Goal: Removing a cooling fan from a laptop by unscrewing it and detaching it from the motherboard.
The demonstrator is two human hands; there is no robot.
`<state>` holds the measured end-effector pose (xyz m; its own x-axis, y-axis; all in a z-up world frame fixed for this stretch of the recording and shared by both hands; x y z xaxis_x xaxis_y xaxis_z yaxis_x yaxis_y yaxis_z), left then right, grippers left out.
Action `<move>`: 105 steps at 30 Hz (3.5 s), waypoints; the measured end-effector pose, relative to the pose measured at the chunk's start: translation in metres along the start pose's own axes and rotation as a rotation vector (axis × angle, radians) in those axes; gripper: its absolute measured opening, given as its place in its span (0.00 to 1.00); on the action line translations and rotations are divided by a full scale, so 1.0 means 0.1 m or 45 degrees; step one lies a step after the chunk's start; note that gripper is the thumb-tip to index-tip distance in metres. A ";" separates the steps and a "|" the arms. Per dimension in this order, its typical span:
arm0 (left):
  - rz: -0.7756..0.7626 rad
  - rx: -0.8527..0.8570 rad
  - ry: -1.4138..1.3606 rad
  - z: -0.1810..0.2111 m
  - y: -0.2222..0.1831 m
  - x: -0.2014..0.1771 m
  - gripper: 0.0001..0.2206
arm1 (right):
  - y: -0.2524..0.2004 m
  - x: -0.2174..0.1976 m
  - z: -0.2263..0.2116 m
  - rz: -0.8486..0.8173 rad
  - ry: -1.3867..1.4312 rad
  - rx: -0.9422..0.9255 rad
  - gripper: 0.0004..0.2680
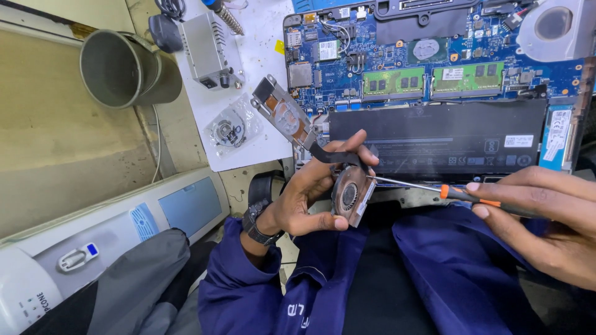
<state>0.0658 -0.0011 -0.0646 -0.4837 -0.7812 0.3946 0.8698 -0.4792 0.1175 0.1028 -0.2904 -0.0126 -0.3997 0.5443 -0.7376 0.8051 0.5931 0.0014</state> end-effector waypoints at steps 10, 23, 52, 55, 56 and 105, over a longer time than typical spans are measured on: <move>-0.020 -0.008 0.020 -0.02 0.00 -0.01 0.41 | -0.03 0.04 0.01 0.007 0.020 0.027 0.12; -0.055 -0.062 0.069 -0.03 -0.01 0.01 0.42 | -0.03 0.01 -0.10 0.035 -0.031 0.039 0.11; -0.138 -0.003 0.196 -0.03 0.01 0.08 0.40 | -0.06 -0.05 0.02 0.084 -0.060 0.098 0.10; -0.137 -0.020 0.125 -0.04 0.02 0.08 0.40 | -0.03 -0.02 0.00 0.083 -0.006 -0.010 0.06; -0.129 -0.015 0.123 -0.03 0.02 0.08 0.40 | 0.00 -0.06 -0.10 0.163 0.042 -0.173 0.08; 0.002 -0.040 -0.081 0.01 -0.02 0.03 0.41 | -0.12 -0.03 0.06 0.141 0.017 -0.069 0.08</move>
<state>0.0622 -0.0023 -0.0630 -0.4743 -0.7554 0.4521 0.8665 -0.4912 0.0883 0.0974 -0.3029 -0.0143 -0.3156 0.6160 -0.7218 0.8199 0.5599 0.1193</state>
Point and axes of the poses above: each hand's wrist, its own y-axis towards the middle knuckle, its own x-axis out of the palm, z = x × y, the point moved 4 cm from there along y, towards the middle knuckle, and after that the axes turned 4 degrees about -y, right-handed, at the moved point
